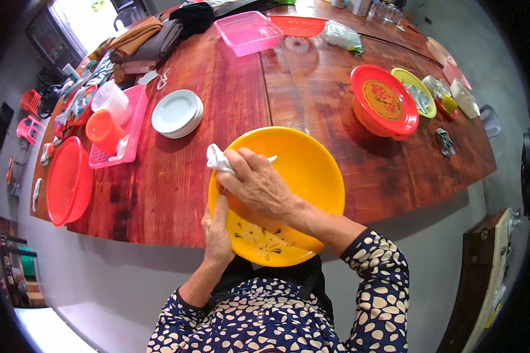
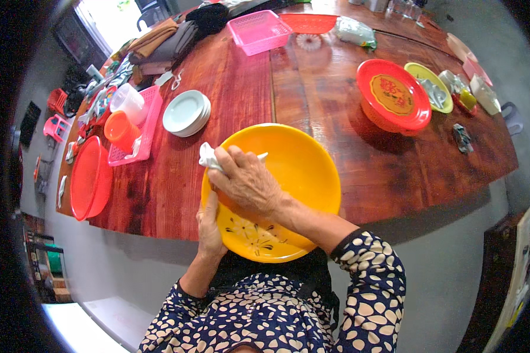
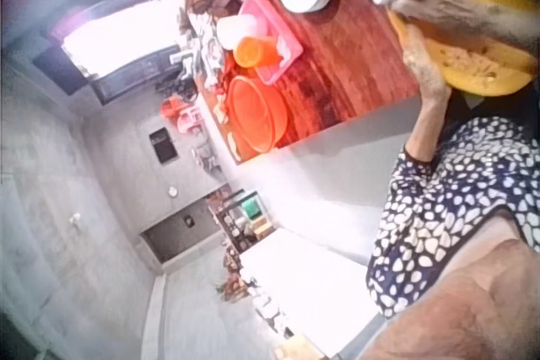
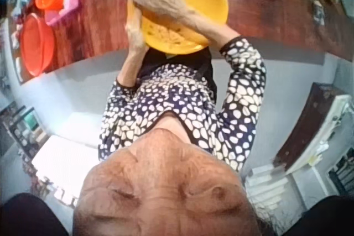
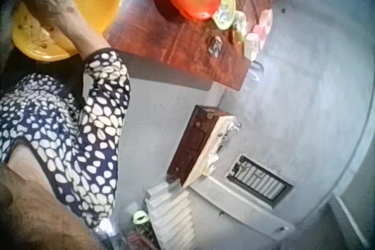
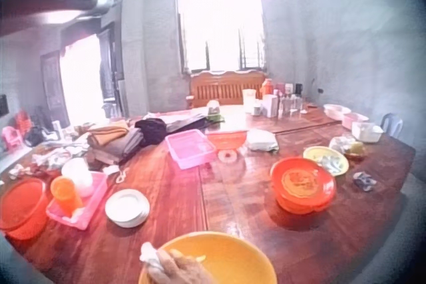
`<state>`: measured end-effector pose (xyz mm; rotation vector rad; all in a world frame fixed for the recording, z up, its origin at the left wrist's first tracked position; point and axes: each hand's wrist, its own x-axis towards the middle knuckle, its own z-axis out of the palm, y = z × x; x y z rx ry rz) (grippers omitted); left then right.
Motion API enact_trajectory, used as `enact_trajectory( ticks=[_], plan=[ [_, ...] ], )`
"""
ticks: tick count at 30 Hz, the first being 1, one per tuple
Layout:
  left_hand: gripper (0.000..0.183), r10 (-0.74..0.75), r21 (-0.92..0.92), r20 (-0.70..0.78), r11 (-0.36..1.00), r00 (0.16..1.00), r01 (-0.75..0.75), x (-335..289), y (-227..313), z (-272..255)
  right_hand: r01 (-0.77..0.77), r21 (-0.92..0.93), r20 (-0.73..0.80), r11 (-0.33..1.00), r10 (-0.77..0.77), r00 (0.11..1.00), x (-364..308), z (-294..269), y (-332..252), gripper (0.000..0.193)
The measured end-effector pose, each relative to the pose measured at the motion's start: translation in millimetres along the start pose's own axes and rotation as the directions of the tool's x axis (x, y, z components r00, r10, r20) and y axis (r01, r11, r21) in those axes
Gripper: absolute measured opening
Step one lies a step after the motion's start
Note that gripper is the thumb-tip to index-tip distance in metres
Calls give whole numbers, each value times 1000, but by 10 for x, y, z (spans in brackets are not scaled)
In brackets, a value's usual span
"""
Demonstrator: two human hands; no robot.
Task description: The person wipes several plastic kitchen items with a white cloth on a wooden table. They clean an orange basket, a red plate, a yellow bowl, and two white plates, handling each item individually and wiping both sides before stacking them.
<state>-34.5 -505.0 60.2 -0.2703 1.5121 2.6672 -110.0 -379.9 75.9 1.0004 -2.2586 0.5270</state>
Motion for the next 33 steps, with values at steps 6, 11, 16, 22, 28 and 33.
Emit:
enact_trajectory(
  ticks=[6, 11, 16, 22, 28, 33],
  plan=[
    [30, 39, 8, -48, 999, 998, -39, -41, 91, 10, -196, -420, -78, 886, 180, 981, -142, -30, 513, 33],
    [31, 110, 13, -79, 994, 991, -109, 29, 50, -41, -379, -460, -94, 803, 380, 920, -513, -293, 601, 31],
    [37, 235, 12, -224, 971, 946, -238, 92, 47, 24, -724, 74, -93, 686, 727, 680, -918, -375, 314, 24],
    [40, 159, -79, -245, 980, 956, -183, 151, 62, 42, -231, 941, 318, -247, 880, 354, -920, -382, 86, 51],
    [41, 143, -200, -121, 966, 982, -166, 325, -36, -36, -276, 958, 154, -72, 945, 288, -682, -521, 9, 31],
    [45, 374, 217, -64, 910, 925, -352, 316, 269, 151, -516, 642, -391, 567, 821, 416, -542, -629, -175, 28]
  ],
)
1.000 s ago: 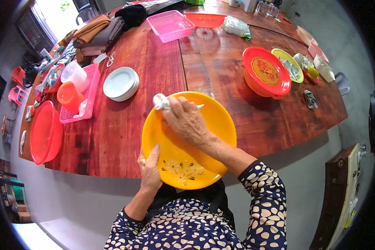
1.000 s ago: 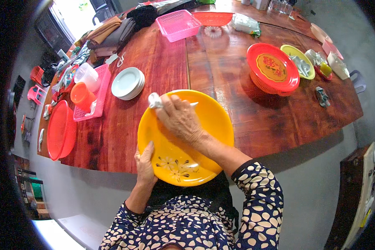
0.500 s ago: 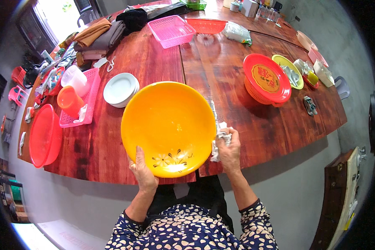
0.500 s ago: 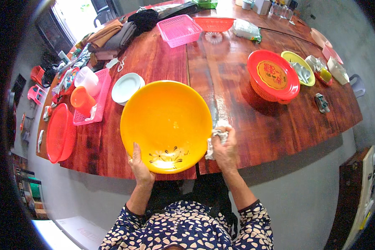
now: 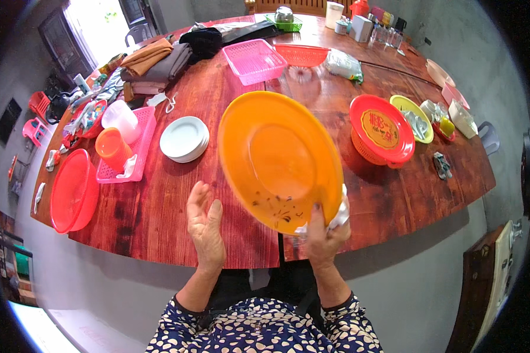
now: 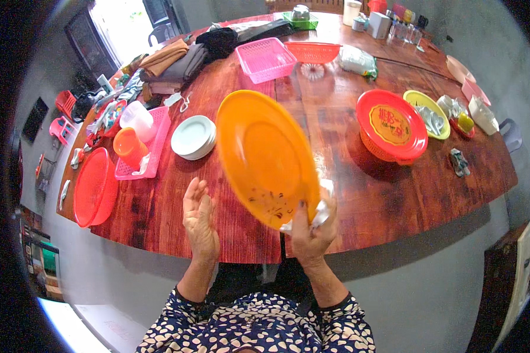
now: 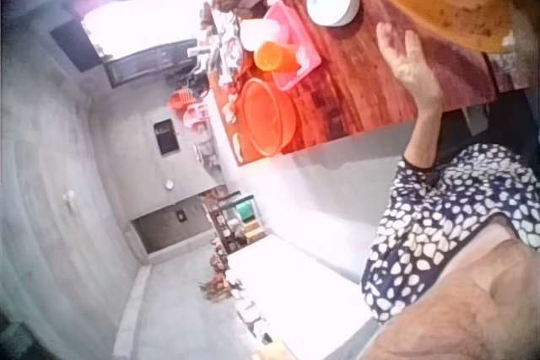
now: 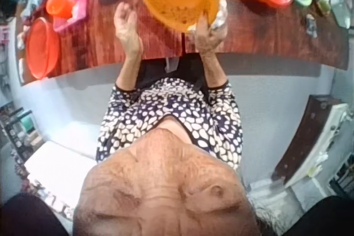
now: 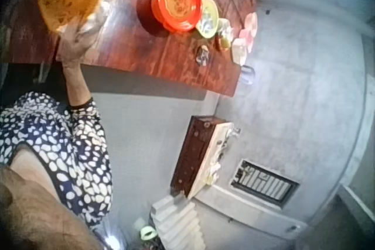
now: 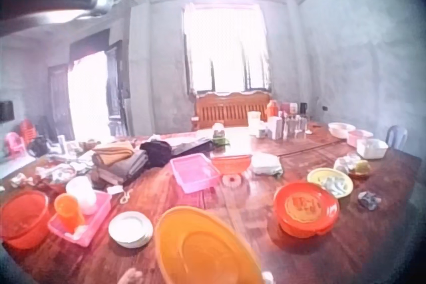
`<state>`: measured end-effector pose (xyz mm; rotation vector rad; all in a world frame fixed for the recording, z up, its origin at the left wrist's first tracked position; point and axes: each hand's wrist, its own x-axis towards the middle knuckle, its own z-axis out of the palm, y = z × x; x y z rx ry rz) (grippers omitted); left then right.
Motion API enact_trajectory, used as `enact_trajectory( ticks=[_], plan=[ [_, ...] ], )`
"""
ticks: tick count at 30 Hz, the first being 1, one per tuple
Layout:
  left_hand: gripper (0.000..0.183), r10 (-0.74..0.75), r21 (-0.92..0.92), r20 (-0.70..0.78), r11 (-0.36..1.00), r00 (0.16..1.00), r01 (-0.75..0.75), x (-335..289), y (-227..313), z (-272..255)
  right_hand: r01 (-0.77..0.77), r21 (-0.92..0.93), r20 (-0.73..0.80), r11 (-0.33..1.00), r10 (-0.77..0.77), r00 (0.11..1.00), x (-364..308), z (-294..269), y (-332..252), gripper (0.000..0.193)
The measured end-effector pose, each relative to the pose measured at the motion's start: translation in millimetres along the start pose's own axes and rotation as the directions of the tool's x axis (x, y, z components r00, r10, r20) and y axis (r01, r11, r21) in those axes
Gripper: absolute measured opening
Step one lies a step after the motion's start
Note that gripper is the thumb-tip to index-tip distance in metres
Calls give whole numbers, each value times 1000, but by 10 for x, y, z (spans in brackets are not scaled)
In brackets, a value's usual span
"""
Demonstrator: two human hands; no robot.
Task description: The person wipes several plastic kitchen items with a white cloth on a wooden table. They clean an orange basket, a red plate, a yellow bowl, and two white plates, handling each item individually and wiping both sides before stacking them.
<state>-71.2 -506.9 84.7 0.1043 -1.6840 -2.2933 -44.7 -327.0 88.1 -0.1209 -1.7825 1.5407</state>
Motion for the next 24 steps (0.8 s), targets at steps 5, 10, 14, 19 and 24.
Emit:
enact_trajectory(
  ticks=[5, 10, 14, 19, 24],
  plan=[
    [47, 146, -261, 329, 964, 933, -58, -90, 662, 573, 624, -355, 212, 696, -590, 779, -104, 133, 35, 33],
    [30, -18, -281, 180, 957, 984, 69, -221, 606, 606, 751, -283, 337, 596, -672, 660, -192, 268, -63, 34],
    [30, -138, -388, 180, 900, 974, 200, -195, 553, 445, 778, -83, 440, 623, -677, 590, -208, 193, -50, 30],
    [33, -126, -311, 153, 935, 980, 169, -237, 385, 276, 440, 23, 297, 898, -426, 855, 103, 64, -401, 35],
    [33, 132, -214, 353, 975, 926, -57, -352, 133, 57, 741, -24, 488, 671, -639, 595, 107, 399, -603, 42]
  ],
)
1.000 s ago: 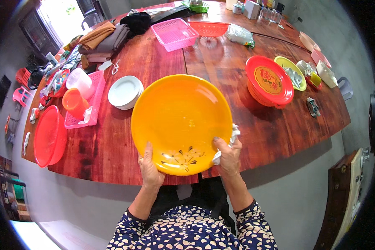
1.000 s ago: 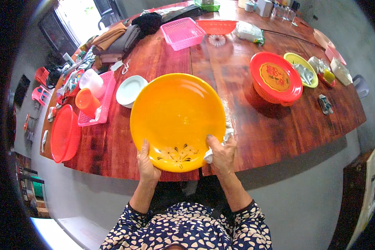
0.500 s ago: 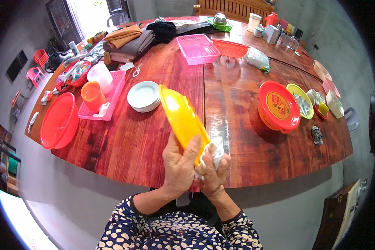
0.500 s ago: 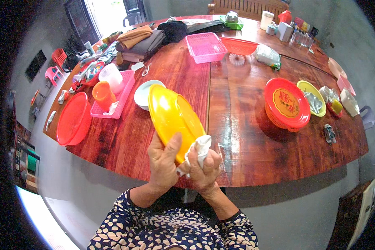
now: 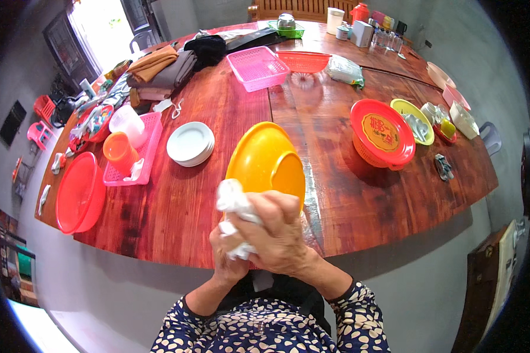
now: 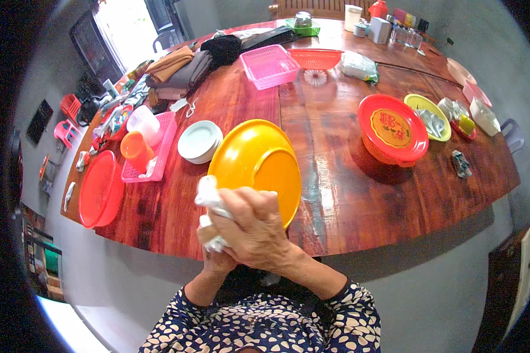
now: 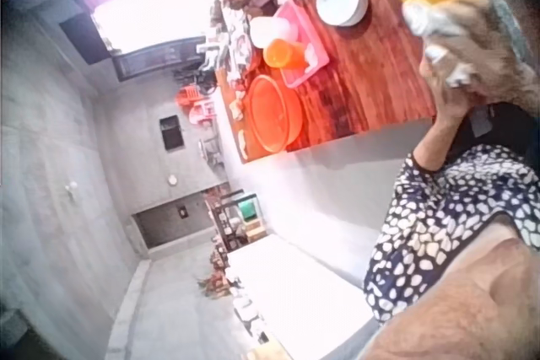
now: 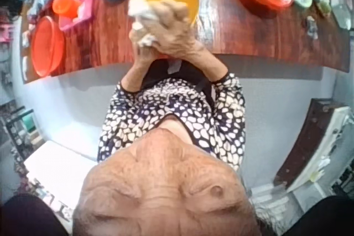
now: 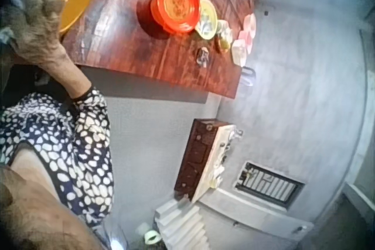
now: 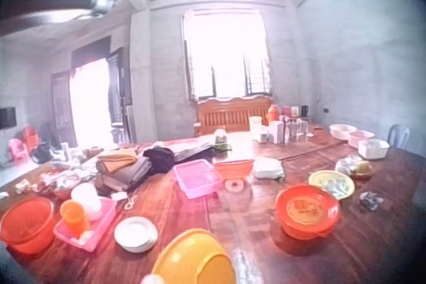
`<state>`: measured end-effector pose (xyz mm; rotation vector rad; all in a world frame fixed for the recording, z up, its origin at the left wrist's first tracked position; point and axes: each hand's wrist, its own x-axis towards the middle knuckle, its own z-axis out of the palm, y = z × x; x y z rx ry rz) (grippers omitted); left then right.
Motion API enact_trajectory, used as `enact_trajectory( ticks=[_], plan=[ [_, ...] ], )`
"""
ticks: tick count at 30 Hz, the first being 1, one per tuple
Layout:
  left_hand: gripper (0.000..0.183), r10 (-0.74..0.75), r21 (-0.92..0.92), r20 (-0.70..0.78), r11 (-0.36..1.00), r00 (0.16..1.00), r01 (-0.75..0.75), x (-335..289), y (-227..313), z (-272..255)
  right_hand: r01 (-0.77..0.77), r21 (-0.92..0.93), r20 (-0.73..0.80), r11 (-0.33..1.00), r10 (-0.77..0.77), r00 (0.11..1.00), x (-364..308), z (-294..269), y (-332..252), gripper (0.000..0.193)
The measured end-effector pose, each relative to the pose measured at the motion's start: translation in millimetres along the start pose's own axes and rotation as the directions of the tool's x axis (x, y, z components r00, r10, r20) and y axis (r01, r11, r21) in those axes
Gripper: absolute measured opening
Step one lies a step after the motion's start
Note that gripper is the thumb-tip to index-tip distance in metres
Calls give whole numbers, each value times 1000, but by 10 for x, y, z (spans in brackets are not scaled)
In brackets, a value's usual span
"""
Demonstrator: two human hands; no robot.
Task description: The person wipes several plastic kitchen items with a white cloth on a wooden table. They clean an orange basket, a red plate, a yellow bowl, and two white plates, handling each item individually and wiping both sides before stacking them.
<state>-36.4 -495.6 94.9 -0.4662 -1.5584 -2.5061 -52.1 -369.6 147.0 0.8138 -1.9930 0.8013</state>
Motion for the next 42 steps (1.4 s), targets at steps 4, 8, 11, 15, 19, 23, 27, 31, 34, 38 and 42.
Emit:
enact_trajectory(
  ticks=[4, 8, 11, 15, 19, 23, 27, 31, 34, 38, 42],
  plan=[
    [32, -134, -90, -47, 988, 990, 129, -53, 67, 32, -175, 37, -2, 984, 175, 985, 222, 37, 133, 35],
    [26, -170, -87, -12, 982, 985, 169, -112, 172, 7, -419, 233, -45, 877, 441, 897, 393, -11, 477, 33],
    [27, -174, -85, 20, 981, 985, 175, -161, 151, -48, -620, 377, 22, 688, 662, 749, 285, 14, 822, 29],
    [28, -150, -46, -6, 988, 989, 150, -176, 109, -55, -436, 131, -92, 890, 449, 889, 181, 35, 697, 25],
    [31, -153, -62, -48, 987, 987, 149, -155, 51, -104, -212, -64, -24, 975, 211, 977, 165, 105, 142, 38],
    [34, -175, -92, -65, 981, 982, 169, -181, 92, -206, -213, -35, 8, 976, 214, 977, 233, 13, 168, 32],
    [33, -152, -177, -18, 973, 988, 146, -209, 196, -223, -402, 150, -37, 903, 412, 911, 227, -122, 735, 23],
    [40, -160, -237, -46, 961, 986, 145, -143, 206, -289, -584, 323, -67, 745, 634, 771, -131, -78, 1051, 19],
    [38, -177, -339, -77, 930, 981, 142, -98, 169, -352, -662, 490, -35, 568, 771, 635, -349, -38, 969, 19],
    [38, -210, -376, -80, 912, 974, 166, -57, 139, -383, -639, 658, -28, 399, 860, 509, -648, 63, 966, 19],
    [38, -248, -389, -61, 898, 967, 206, -31, 61, -389, -670, 575, -55, 470, 839, 542, -483, -1, 970, 21]
  ],
)
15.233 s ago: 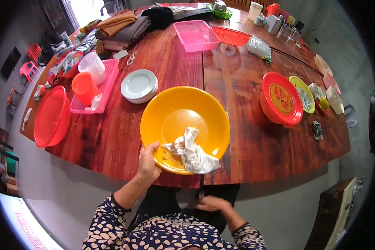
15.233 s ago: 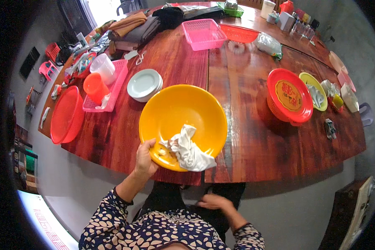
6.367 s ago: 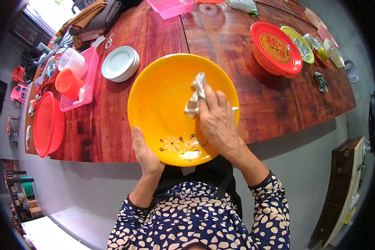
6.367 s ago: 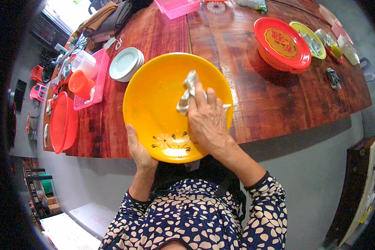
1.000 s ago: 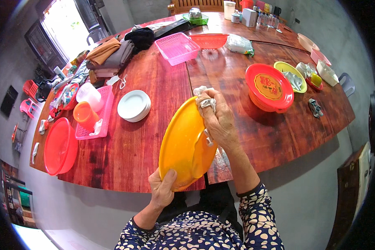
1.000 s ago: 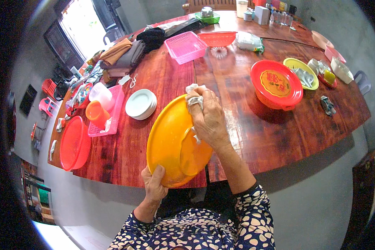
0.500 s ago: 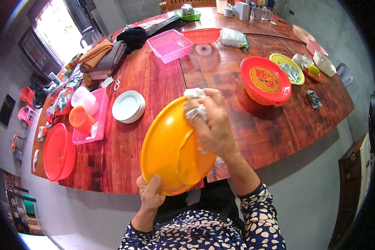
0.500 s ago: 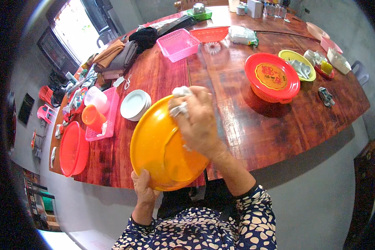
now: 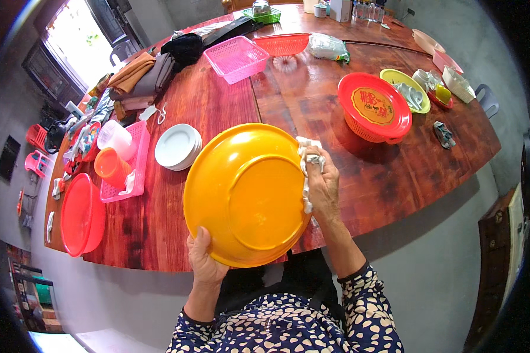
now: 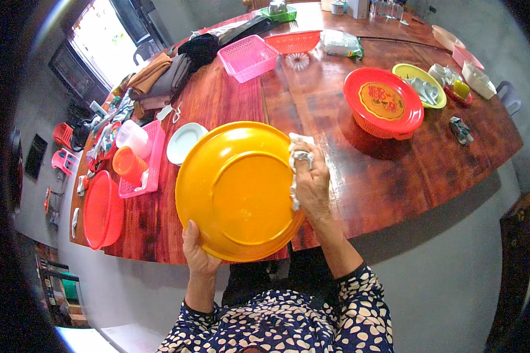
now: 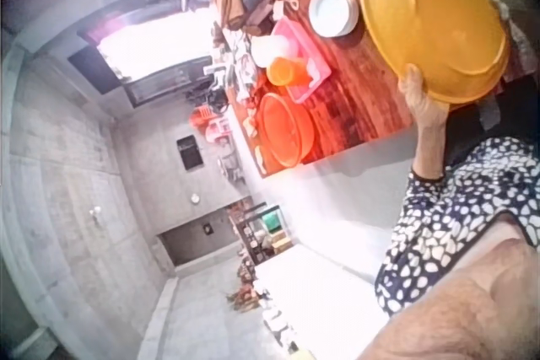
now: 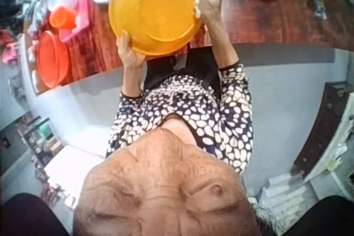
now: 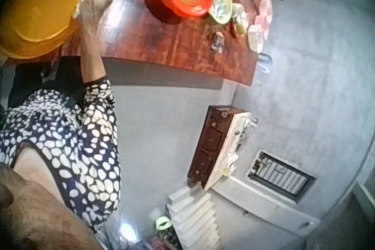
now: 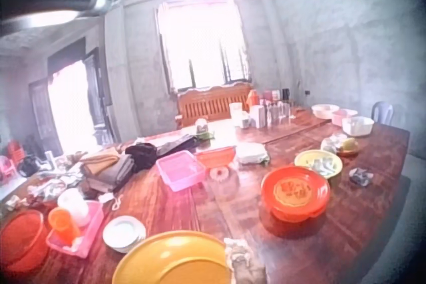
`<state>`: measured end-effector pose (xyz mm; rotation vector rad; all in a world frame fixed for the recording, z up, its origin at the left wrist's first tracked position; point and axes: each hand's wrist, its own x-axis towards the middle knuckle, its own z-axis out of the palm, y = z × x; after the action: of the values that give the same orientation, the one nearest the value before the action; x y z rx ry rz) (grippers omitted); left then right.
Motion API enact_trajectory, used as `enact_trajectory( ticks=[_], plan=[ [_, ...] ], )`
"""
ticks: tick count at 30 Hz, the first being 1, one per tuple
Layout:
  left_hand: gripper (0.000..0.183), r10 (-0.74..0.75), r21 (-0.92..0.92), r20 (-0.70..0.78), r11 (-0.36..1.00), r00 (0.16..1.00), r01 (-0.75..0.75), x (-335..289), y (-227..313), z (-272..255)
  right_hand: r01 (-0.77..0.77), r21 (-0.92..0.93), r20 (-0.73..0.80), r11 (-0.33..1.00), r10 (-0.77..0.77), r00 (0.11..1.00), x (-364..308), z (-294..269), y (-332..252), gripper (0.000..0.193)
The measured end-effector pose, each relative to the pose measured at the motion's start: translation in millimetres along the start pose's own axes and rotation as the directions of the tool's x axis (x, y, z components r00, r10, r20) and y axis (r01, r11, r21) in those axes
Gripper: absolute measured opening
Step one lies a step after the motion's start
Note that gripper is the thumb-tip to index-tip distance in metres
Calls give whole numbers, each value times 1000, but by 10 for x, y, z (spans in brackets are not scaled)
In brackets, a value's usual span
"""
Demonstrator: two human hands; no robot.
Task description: The person wipes several plastic kitchen items with a white cloth on a wooden table. They clean an orange basket, a red plate, a yellow bowl, and two white plates, handling each item individually and wiping both sides before stacking them.
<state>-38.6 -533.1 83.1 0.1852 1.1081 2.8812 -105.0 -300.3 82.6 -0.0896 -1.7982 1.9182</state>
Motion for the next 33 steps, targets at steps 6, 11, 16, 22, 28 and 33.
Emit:
enact_trajectory(
  ticks=[6, 11, 16, 22, 28, 33],
  plan=[
    [39, -17, 9, 13, 1000, 1000, 17, 7, -16, 95, 516, -370, 204, 773, -474, 857, -146, 248, -299, 38],
    [38, -31, 17, -16, 999, 999, 31, 40, -98, 96, 746, -209, 481, 632, -598, 641, -633, 389, -333, 32],
    [34, -14, -1, -18, 1000, 1000, 14, 8, -113, 161, 840, -157, 634, 520, -599, 489, -592, 448, -523, 30],
    [39, -56, 67, 34, 996, 998, 54, -65, -84, 96, 674, -307, 434, 672, -532, 728, -47, 316, -557, 29],
    [40, -74, -96, -18, 993, 997, 72, 11, -10, 102, 330, -61, 390, 942, -282, 877, 178, -210, -225, 27],
    [48, -127, -340, 16, 932, 992, 125, 140, -8, 35, 179, -2, 229, 984, -174, 958, -156, -366, 180, 29]
  ],
)
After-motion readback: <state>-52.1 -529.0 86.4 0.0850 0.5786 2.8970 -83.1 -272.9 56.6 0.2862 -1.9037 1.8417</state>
